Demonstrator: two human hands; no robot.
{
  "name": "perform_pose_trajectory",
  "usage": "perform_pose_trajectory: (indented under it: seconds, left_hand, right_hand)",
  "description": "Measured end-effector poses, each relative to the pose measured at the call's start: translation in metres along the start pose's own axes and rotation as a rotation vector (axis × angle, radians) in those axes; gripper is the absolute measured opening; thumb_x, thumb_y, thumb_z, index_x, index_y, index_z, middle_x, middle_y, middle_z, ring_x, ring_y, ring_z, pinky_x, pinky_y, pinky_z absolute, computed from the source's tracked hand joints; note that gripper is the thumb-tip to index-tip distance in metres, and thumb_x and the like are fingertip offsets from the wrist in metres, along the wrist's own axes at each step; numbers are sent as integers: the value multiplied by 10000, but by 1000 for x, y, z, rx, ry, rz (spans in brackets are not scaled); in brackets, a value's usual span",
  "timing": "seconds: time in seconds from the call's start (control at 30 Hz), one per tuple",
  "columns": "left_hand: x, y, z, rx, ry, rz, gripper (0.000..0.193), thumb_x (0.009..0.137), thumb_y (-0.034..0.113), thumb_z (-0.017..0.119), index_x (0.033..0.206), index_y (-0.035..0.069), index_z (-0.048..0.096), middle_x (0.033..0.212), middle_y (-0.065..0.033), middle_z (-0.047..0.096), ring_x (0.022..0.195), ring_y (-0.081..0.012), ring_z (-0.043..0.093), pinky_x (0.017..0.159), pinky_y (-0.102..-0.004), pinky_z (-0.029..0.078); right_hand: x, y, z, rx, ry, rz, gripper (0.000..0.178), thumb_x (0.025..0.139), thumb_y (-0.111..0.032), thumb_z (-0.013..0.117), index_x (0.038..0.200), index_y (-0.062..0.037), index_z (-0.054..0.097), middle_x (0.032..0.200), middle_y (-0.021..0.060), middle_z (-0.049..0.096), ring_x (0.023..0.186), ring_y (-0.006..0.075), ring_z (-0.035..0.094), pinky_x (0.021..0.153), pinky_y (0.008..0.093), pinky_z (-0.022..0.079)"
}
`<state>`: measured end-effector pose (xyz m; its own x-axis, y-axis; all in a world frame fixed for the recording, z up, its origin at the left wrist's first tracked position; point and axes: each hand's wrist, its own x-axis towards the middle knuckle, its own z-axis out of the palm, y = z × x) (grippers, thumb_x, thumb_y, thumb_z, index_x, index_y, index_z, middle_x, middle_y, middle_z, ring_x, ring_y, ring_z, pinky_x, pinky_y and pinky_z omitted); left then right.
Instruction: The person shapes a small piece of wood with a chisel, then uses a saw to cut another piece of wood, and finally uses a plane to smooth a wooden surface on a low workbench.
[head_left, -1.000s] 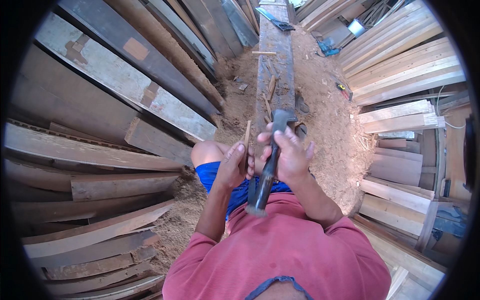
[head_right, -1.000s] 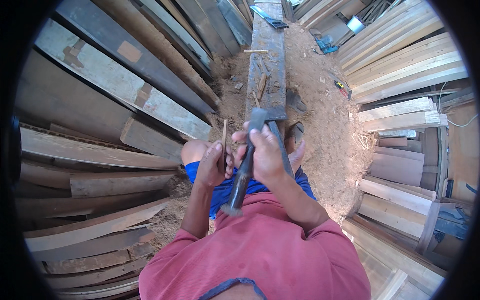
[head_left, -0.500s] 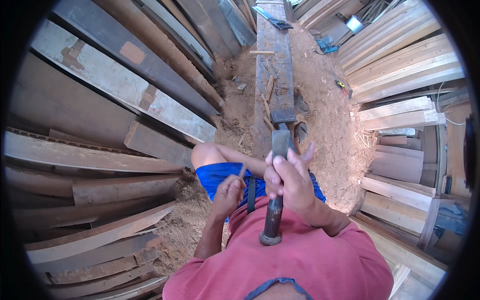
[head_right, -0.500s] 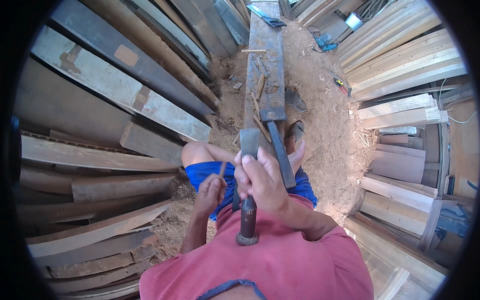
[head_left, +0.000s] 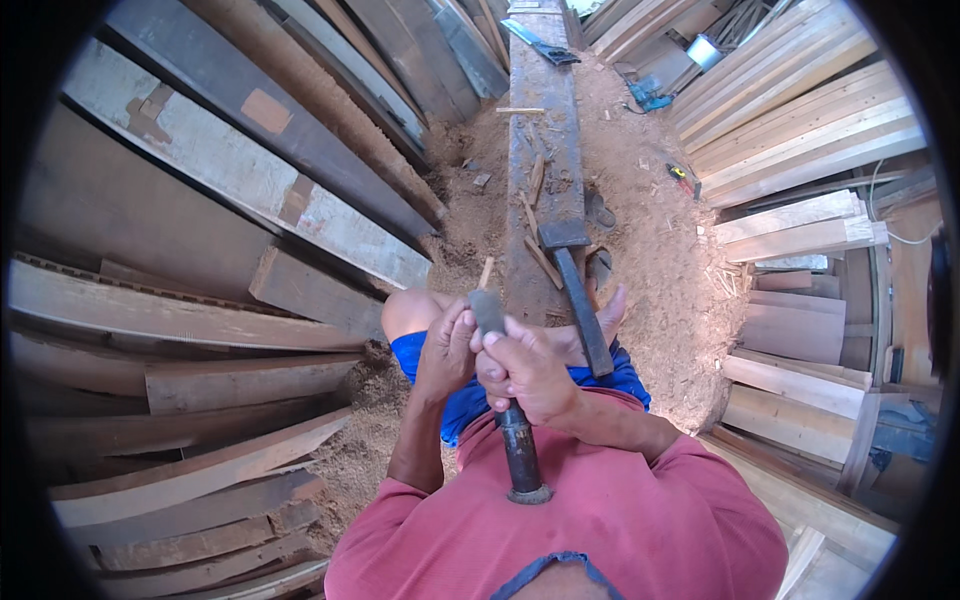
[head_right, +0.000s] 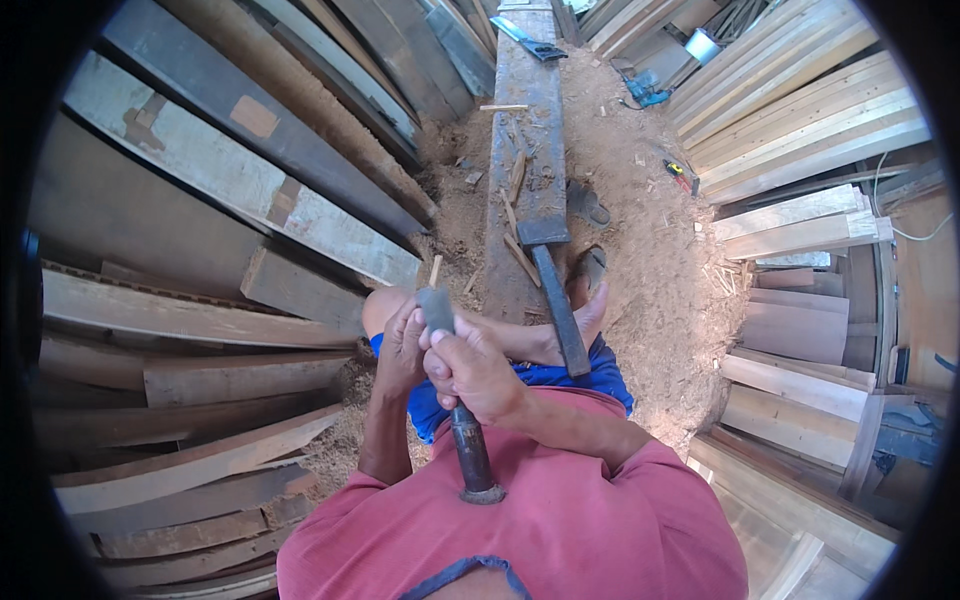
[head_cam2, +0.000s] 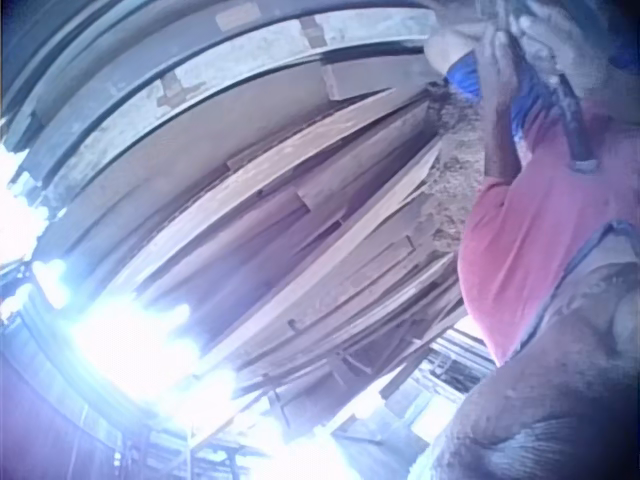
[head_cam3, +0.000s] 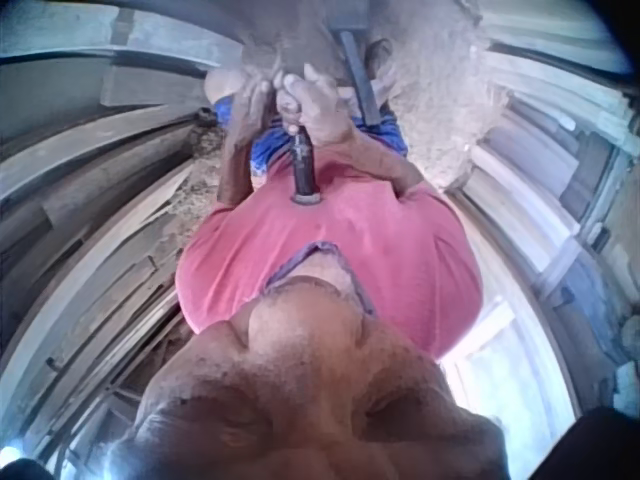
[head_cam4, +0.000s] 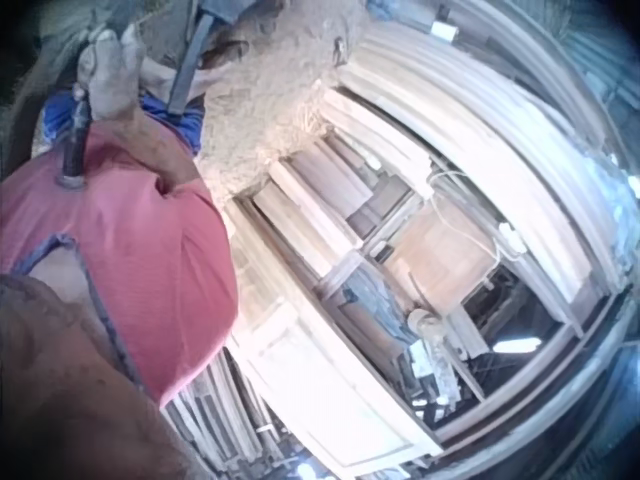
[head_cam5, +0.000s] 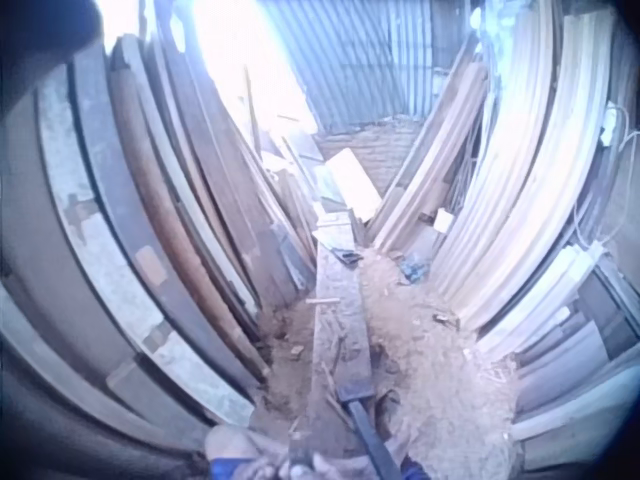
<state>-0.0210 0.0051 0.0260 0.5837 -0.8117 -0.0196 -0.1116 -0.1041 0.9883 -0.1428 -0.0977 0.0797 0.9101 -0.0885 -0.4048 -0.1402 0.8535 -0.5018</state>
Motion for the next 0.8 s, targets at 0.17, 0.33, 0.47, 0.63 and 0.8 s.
perform_pose_trajectory:
  seconds: [0.17, 0.33, 0.47, 0.63, 0.8]
  left_hand:
    - [-77, -40, 0, -67, -105, -160, 311, 1038, 253, 457, 841, 37, 560, 649, -8, 479, 556, -129, 461, 521, -293, 380]
    - [-26, -39, 4, -544, 68, -198, 303, 1056, 339, 442, 951, 69, 531, 670, 1, 464, 587, -78, 444, 554, -232, 397]
    - [15, -18, 6, -681, 88, -221, 318, 1071, 335, 401, 1056, 56, 553, 778, 6, 528, 698, -73, 498, 635, -228, 438]
    - [0, -24, -4, -269, 114, -153, 374, 1082, 287, 358, 1233, 9, 557, 964, -26, 597, 865, -105, 549, 790, -269, 478]
    - [-15, 5, 7, -146, 139, -64, 344, 1081, 271, 352, 1085, 3, 567, 907, -41, 589, 831, -122, 536, 752, -288, 466]
  right_hand:
    - [-41, -44, 0, -125, 34, -337, 155, 1039, -223, 437, 1036, -75, 483, 696, -18, 460, 483, 51, 403, 451, 238, 423]
    - [13, -23, -30, 75, 120, -213, 143, 1030, -212, 454, 1050, -76, 491, 701, -21, 476, 505, 56, 427, 469, 245, 437]
    - [30, -7, -3, 79, -15, -5, 124, 1023, -205, 462, 1047, -90, 501, 710, -32, 454, 504, 47, 381, 486, 254, 413]
    - [17, 5, 8, -22, -43, 15, 118, 1029, -204, 431, 1038, -98, 484, 700, -38, 433, 484, 36, 365, 471, 243, 403]
    - [3, 5, 7, -32, -19, -6, 137, 1030, -210, 418, 1039, -95, 492, 697, -38, 446, 481, 28, 359, 433, 225, 391]
